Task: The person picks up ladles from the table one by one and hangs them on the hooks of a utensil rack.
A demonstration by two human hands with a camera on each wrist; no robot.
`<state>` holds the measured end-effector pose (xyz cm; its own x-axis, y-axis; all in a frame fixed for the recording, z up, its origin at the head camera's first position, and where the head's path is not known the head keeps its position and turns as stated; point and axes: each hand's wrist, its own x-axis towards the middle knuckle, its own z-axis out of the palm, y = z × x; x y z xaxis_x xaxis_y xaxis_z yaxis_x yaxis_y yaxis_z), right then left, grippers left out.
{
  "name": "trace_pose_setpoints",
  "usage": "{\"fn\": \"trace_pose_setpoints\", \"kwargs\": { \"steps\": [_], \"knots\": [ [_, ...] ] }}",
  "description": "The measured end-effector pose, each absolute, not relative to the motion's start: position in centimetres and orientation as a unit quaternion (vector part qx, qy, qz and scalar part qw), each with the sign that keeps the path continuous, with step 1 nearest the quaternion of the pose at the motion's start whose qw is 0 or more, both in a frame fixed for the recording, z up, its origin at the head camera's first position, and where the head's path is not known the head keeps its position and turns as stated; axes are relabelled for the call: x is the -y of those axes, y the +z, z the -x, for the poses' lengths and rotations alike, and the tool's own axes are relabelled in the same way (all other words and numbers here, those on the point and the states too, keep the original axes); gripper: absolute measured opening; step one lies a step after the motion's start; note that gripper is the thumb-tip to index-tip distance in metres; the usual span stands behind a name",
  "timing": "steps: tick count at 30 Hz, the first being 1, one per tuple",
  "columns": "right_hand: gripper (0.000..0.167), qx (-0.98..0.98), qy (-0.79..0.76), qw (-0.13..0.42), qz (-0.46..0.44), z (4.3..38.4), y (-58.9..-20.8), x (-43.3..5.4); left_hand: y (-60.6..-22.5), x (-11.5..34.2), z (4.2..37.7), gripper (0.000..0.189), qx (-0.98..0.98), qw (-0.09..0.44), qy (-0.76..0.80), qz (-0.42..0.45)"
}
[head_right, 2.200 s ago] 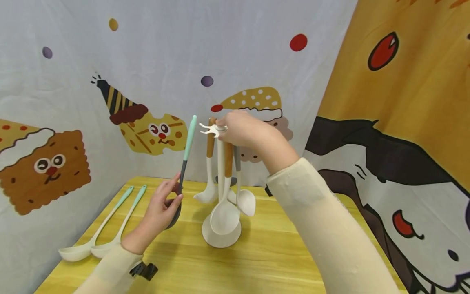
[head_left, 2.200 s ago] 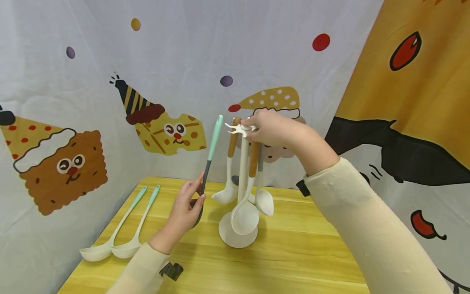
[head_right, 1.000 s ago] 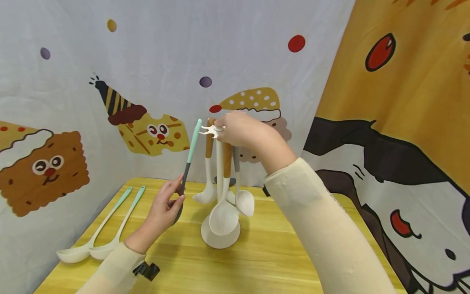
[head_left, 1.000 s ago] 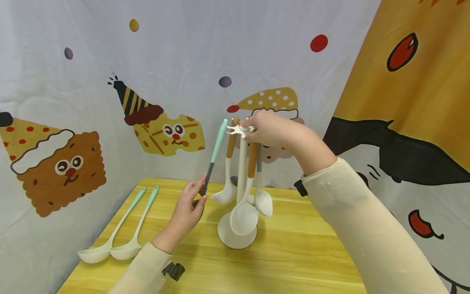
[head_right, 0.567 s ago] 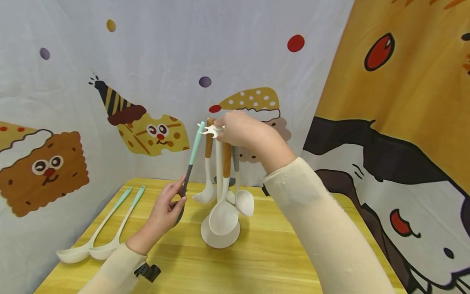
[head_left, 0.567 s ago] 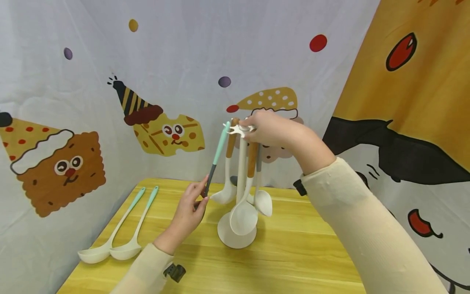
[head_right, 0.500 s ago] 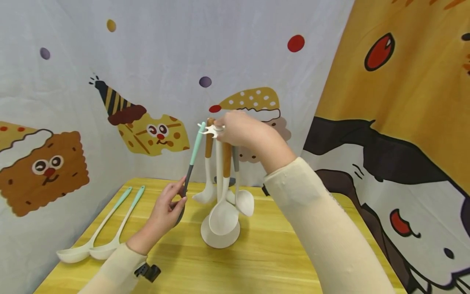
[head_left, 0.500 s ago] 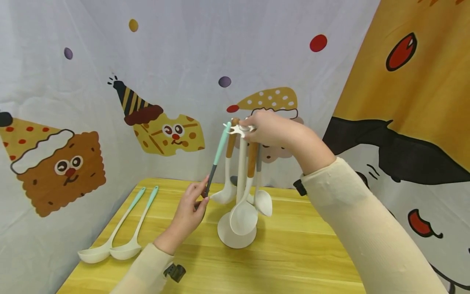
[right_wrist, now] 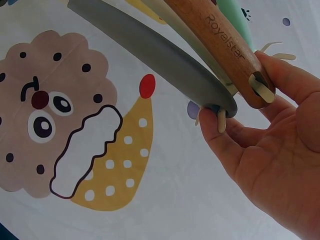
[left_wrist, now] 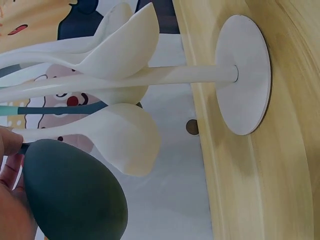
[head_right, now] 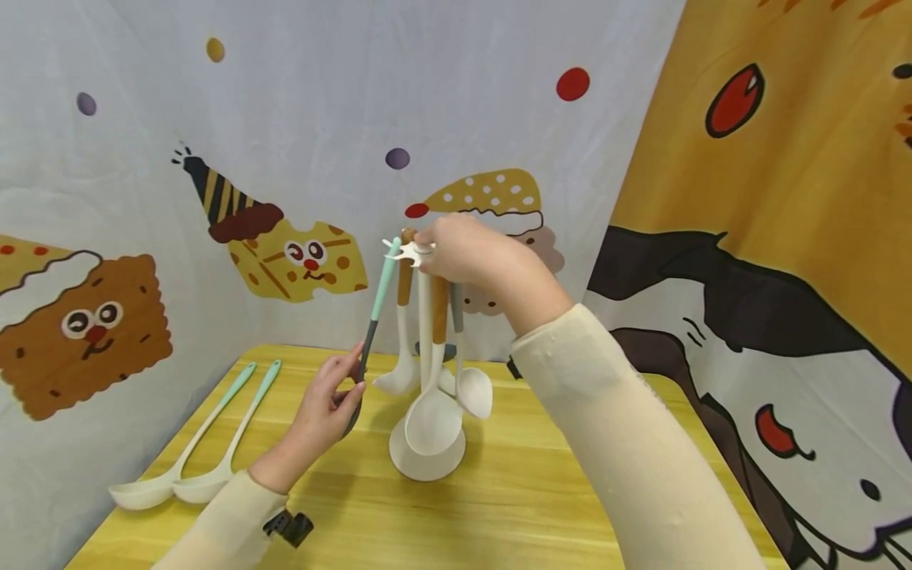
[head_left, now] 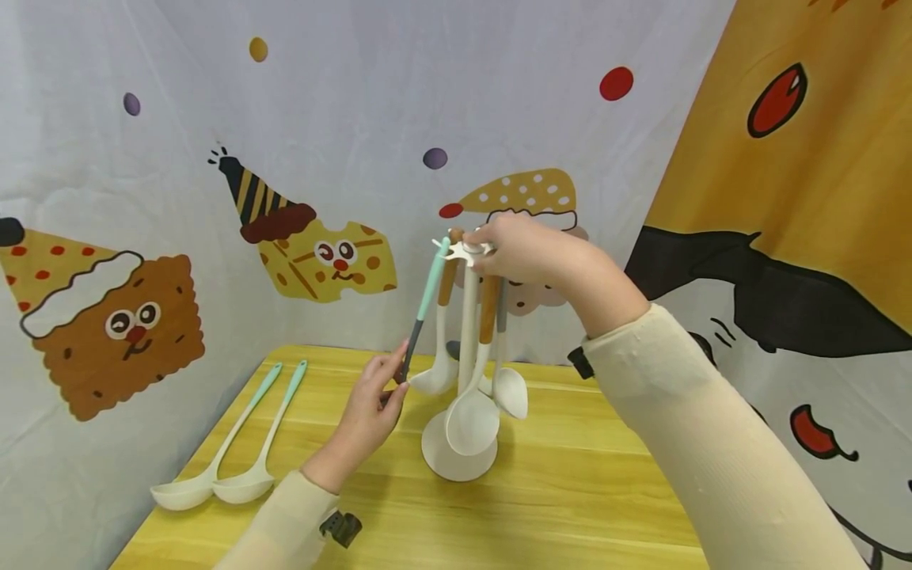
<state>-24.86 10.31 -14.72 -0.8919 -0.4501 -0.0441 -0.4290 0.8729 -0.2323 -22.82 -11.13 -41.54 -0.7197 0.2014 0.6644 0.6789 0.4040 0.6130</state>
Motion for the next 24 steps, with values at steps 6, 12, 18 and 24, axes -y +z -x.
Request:
{"fn": "trace_pose_setpoints", "kwargs": {
  "steps": [6, 12, 18, 24],
  "knots": [
    [0.053, -0.966, -0.105, 0.044, 0.234, 24.9, -14.8, -10.3, -42.1, 10.2, 22.9, 0.068, 0.788, 0.254, -0.479, 0.292],
    [0.053, -0.965, -0.105, 0.043, 0.236, 24.9, -14.8, -10.3, -42.6, 9.3, 22.9, 0.069, 0.788, 0.257, -0.476, 0.294],
    [0.052, -0.966, -0.1, 0.04, 0.234, 24.8, -14.8, -10.3, -42.7, 8.9, 22.9, 0.07, 0.797, 0.233, -0.487, 0.273],
    [0.052, -0.967, -0.099, 0.039, 0.23, 24.7, -14.8, -10.4, -42.5, 8.6, 23.1, 0.064, 0.8, 0.209, -0.5, 0.257]
  ]
}}
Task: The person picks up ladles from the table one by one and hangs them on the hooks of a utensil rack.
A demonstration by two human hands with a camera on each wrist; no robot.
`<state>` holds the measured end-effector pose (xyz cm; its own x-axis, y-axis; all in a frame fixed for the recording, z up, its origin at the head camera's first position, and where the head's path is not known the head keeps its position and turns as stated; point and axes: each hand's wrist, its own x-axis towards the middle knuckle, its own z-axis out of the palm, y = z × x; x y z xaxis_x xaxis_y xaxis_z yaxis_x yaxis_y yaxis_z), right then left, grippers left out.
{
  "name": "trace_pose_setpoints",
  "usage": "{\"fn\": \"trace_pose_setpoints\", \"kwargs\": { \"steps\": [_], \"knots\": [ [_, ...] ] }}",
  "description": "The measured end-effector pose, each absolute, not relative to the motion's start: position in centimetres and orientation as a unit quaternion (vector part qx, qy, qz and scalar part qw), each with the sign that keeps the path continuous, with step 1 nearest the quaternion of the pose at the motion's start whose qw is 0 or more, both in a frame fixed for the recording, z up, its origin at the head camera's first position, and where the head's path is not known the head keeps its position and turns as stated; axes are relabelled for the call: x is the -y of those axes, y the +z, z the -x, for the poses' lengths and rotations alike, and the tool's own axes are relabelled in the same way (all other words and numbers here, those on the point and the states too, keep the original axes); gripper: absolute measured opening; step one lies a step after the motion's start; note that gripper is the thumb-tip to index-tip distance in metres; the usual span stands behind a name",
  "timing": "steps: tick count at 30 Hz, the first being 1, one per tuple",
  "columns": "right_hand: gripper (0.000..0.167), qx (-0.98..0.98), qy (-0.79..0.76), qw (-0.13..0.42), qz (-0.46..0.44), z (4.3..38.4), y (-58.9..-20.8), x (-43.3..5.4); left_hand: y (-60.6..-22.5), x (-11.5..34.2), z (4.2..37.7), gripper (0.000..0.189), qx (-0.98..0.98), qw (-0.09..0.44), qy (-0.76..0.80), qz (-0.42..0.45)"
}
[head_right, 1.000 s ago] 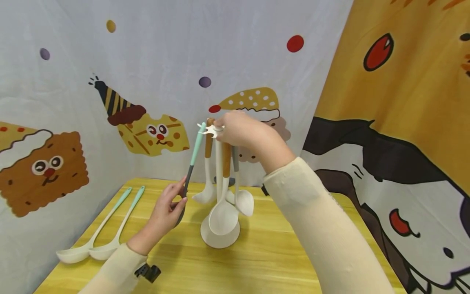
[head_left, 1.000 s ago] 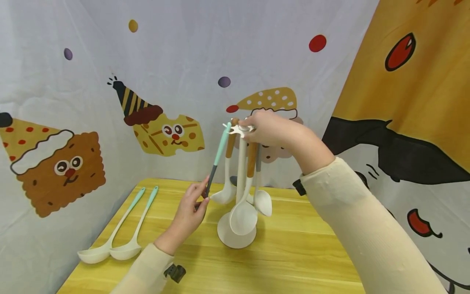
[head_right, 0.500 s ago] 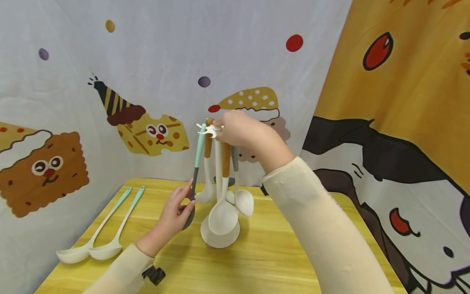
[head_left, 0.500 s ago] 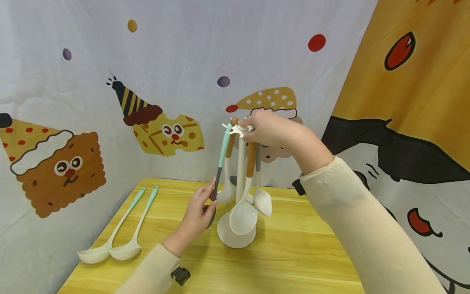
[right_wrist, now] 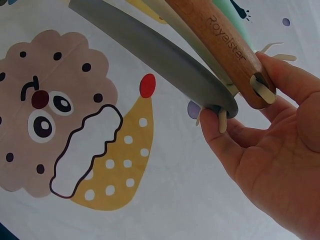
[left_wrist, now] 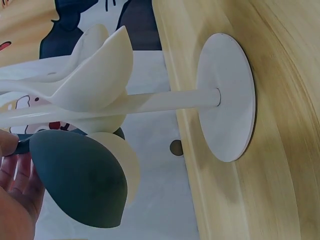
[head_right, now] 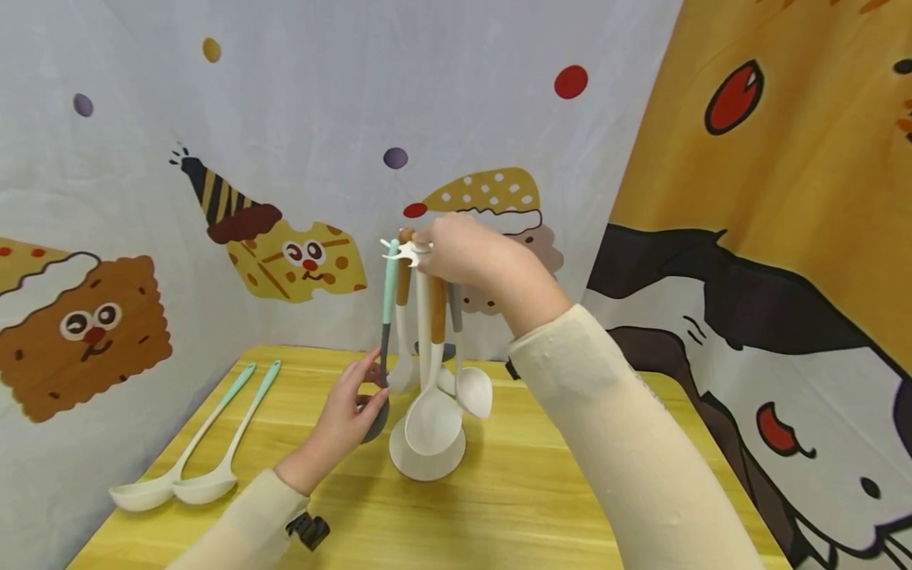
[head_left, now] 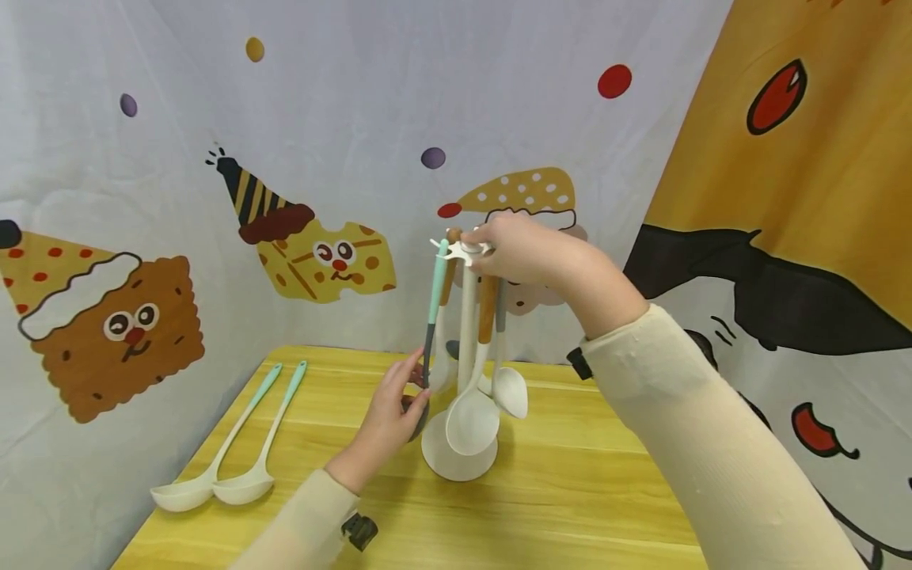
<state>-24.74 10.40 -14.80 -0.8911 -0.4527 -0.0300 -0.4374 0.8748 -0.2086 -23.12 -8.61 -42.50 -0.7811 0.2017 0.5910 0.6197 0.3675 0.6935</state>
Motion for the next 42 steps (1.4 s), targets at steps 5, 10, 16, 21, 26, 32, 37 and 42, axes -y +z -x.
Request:
{"fn": "trace_pose_setpoints", "kwargs": {
  "steps": [5, 10, 16, 21, 26, 32, 37, 42],
  "knots": [
    [0.052, -0.967, -0.094, 0.037, 0.233, 24.8, -14.8, -10.4, -42.3, 8.2, 23.2, 0.062, 0.796, 0.209, -0.51, 0.251],
    [0.053, -0.967, -0.086, 0.034, 0.237, 24.8, -14.8, -10.5, -42.1, 7.7, 23.4, 0.059, 0.795, 0.206, -0.514, 0.247],
    [0.053, -0.966, -0.087, 0.03, 0.24, 24.8, -14.9, -10.6, -42.3, 7.8, 23.5, 0.056, 0.803, 0.191, -0.511, 0.238],
    [0.052, -0.967, -0.096, 0.034, 0.234, 24.7, -14.8, -10.6, -42.5, 7.9, 23.4, 0.054, 0.811, 0.183, -0.504, 0.236],
    [0.052, -0.966, -0.09, 0.029, 0.239, 24.7, -14.8, -10.6, -42.9, 8.2, 23.3, 0.054, 0.809, 0.181, -0.507, 0.233],
    [0.052, -0.967, -0.093, 0.036, 0.232, 24.7, -14.8, -10.5, -43.1, 8.7, 23.1, 0.052, 0.807, 0.181, -0.513, 0.23],
    [0.052, -0.969, -0.096, 0.039, 0.226, 24.6, -14.7, -10.5, -43.3, 9.0, 23.0, 0.051, 0.805, 0.186, -0.516, 0.228],
    [0.052, -0.969, -0.094, 0.041, 0.226, 24.7, -14.8, -10.4, -43.4, 9.2, 23.0, 0.053, 0.807, 0.186, -0.513, 0.226]
  ]
}}
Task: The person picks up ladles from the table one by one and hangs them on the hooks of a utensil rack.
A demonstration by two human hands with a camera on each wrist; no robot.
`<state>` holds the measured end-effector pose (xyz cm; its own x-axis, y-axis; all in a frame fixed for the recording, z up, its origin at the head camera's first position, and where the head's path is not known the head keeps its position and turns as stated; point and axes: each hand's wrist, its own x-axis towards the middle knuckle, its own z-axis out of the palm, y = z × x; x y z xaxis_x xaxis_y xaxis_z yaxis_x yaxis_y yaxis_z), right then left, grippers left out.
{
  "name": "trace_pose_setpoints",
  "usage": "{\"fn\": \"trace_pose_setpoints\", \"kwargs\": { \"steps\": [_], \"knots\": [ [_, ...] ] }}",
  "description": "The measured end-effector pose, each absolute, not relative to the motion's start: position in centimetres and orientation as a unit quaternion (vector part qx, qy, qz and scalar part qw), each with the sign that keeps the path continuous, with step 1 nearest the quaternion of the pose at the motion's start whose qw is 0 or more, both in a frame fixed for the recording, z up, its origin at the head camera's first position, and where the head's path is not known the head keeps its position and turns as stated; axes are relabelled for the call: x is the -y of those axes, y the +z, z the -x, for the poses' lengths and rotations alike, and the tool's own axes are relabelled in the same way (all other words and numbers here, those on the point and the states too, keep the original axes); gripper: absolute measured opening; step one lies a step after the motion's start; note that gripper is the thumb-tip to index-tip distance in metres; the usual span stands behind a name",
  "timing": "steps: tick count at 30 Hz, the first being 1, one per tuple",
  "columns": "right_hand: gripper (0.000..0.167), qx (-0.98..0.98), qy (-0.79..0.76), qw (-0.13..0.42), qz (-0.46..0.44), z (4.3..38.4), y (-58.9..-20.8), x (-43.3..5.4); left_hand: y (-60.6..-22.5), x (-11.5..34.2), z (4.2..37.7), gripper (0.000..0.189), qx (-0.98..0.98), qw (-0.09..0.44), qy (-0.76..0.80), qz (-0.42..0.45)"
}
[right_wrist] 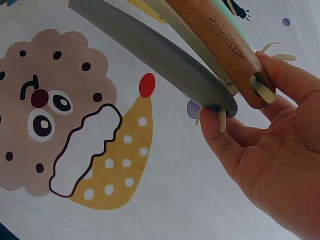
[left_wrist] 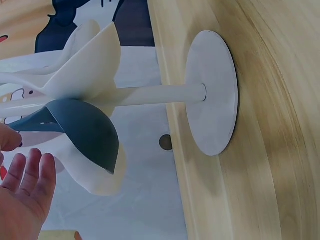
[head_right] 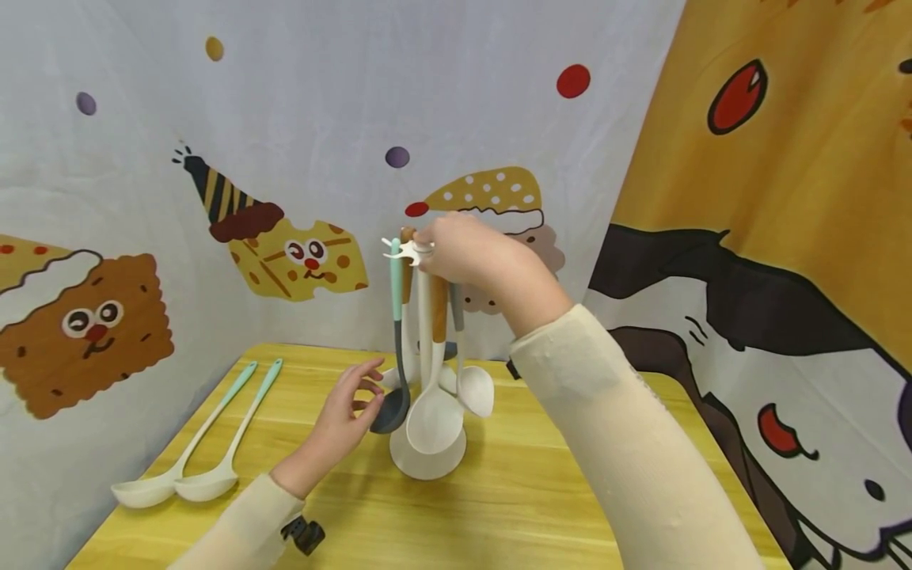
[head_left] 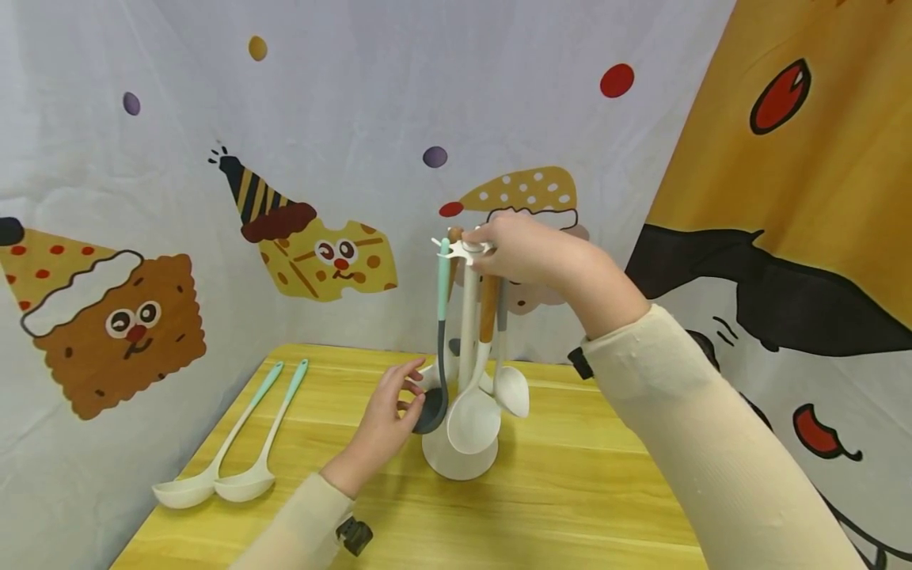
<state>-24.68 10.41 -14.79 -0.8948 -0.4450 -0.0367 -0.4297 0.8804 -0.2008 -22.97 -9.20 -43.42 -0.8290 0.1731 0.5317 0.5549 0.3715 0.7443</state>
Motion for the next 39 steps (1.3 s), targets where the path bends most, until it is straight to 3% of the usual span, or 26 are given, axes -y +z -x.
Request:
{"fn": "trace_pose_setpoints", "kwargs": {
  "steps": [18, 31, 39],
  "knots": [
    [0.052, -0.968, -0.09, 0.037, 0.23, 24.8, -14.9, -10.7, -44.9, 12.7, 24.0, 0.06, 0.883, 0.187, -0.395, 0.17],
    [0.052, -0.969, -0.09, 0.033, 0.226, 24.8, -15.0, -10.7, -45.8, 17.9, 25.1, 0.07, 0.935, 0.123, -0.316, 0.099],
    [0.05, -0.97, -0.089, 0.028, 0.226, 24.8, -15.0, -10.5, -46.2, 20.8, 25.4, 0.075, 0.964, 0.039, -0.262, 0.014]
  ]
}}
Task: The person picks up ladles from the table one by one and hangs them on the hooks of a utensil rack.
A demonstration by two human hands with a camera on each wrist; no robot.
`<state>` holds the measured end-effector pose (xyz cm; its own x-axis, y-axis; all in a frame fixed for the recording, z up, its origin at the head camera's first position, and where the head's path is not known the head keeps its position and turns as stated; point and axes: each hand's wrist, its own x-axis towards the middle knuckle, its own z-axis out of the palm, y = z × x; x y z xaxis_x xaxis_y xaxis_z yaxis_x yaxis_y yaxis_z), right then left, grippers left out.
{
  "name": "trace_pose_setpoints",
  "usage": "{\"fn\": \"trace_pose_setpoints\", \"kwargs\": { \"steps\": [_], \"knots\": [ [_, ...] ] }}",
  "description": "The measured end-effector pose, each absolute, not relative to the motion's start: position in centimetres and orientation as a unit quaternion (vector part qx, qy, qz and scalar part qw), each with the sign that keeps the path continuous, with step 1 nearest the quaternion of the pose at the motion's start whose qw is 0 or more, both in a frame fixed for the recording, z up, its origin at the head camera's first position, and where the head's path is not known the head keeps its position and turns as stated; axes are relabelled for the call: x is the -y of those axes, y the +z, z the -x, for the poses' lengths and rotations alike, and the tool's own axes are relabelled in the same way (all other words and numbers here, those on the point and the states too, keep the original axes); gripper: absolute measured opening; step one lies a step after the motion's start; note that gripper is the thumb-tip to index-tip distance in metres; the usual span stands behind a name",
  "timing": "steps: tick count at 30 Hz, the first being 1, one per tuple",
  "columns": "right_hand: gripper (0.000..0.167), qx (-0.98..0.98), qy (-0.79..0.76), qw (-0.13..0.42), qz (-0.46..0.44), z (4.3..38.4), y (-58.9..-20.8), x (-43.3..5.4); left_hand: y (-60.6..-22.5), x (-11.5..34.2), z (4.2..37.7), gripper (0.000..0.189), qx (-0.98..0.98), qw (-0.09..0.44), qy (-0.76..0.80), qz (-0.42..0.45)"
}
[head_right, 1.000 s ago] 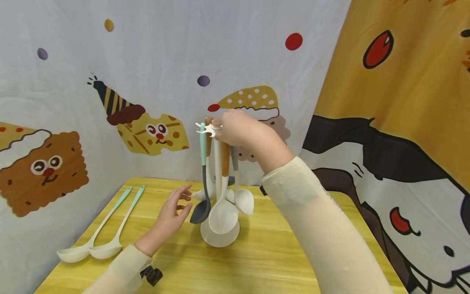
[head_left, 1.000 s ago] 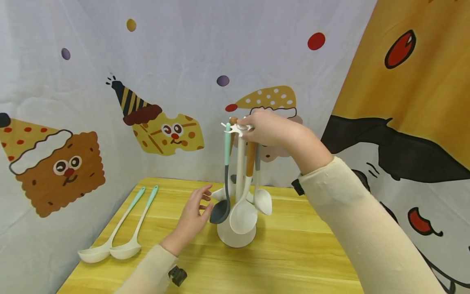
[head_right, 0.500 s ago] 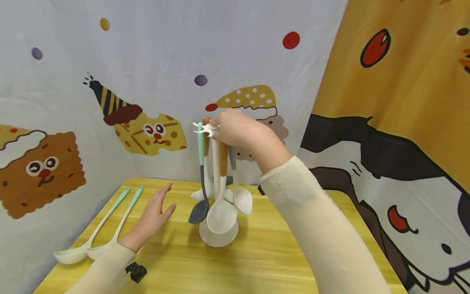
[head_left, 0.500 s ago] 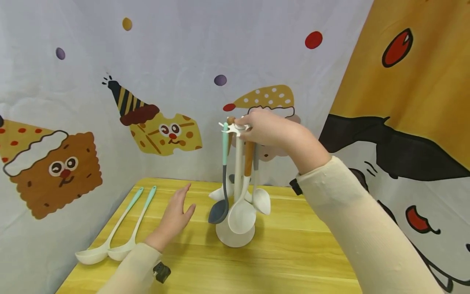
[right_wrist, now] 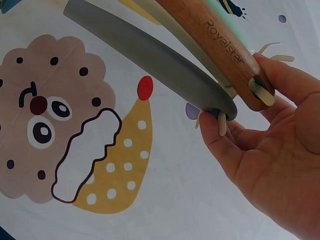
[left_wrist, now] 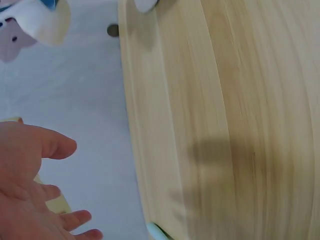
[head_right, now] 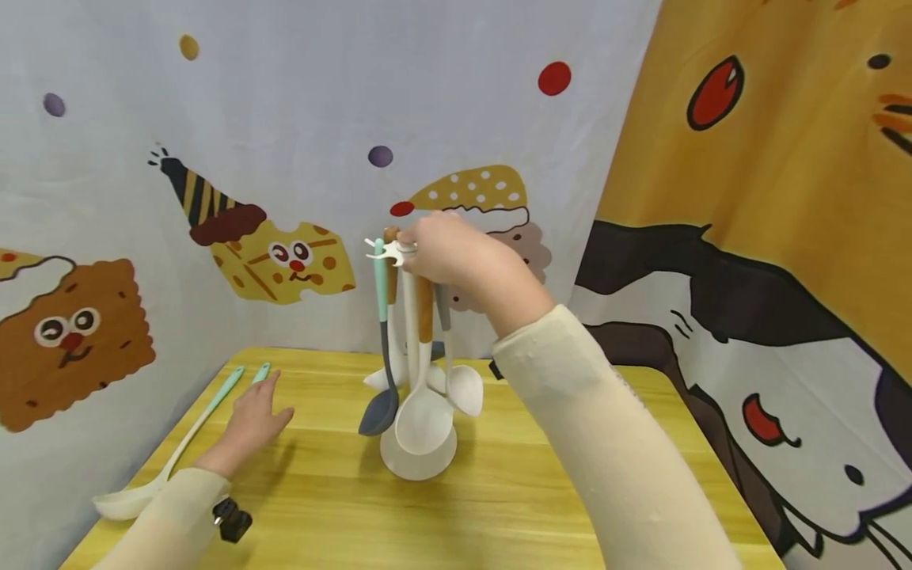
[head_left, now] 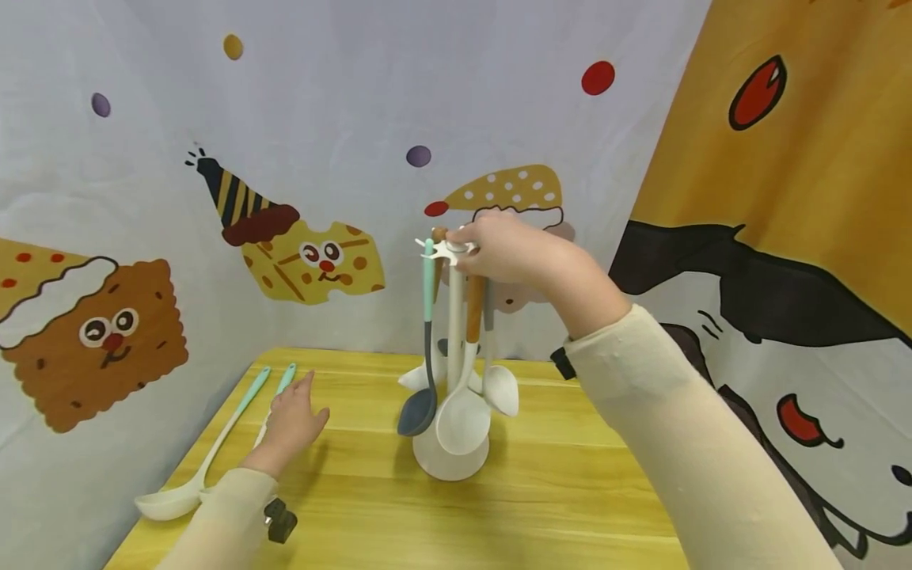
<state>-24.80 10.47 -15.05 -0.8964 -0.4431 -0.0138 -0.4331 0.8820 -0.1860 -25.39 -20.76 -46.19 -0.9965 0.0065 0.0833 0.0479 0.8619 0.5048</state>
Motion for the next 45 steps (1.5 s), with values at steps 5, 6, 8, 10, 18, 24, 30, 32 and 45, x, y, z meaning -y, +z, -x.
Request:
{"fn": "trace_pose_setpoints", "kwargs": {
  "steps": [5, 6, 8, 10, 18, 24, 30, 32, 45],
  "knots": [
    [0.05, -0.969, -0.089, 0.028, 0.227, 24.8, -15.0, -10.1, -46.4, 22.2, 25.6, 0.078, 0.967, -0.001, -0.253, -0.015],
    [0.05, -0.969, -0.09, 0.03, 0.227, 24.8, -15.0, -10.1, -46.5, 22.4, 25.7, 0.078, 0.968, -0.006, -0.251, -0.02],
    [0.049, -0.969, -0.094, 0.036, 0.228, 24.7, -14.9, -10.2, -46.8, 22.9, 25.9, 0.08, 0.97, -0.016, -0.242, -0.027],
    [0.049, -0.968, -0.099, 0.04, 0.228, 24.6, -14.9, -10.3, -47.0, 23.4, 26.0, 0.08, 0.973, -0.025, -0.229, -0.035],
    [0.047, -0.968, -0.094, 0.034, 0.231, 24.9, -15.0, -10.1, -47.9, 25.8, 26.0, 0.082, 0.979, -0.049, -0.184, -0.072],
    [0.048, -0.97, -0.097, 0.038, 0.221, 24.8, -15.1, -10.1, -47.8, 26.6, 25.4, 0.083, 0.973, -0.084, -0.205, -0.07],
    [0.049, -0.969, -0.104, 0.041, 0.219, 24.7, -15.1, -10.3, -47.3, 26.8, 24.7, 0.081, 0.967, -0.109, -0.218, -0.07],
    [0.049, -0.97, -0.104, 0.042, 0.217, 24.7, -15.1, -10.3, -47.3, 26.8, 24.6, 0.081, 0.966, -0.114, -0.219, -0.072],
    [0.05, -0.971, -0.095, 0.042, 0.216, 24.6, -15.0, -10.4, -48.6, 27.9, 24.5, 0.075, 0.964, -0.144, -0.206, -0.083]
  ]
}}
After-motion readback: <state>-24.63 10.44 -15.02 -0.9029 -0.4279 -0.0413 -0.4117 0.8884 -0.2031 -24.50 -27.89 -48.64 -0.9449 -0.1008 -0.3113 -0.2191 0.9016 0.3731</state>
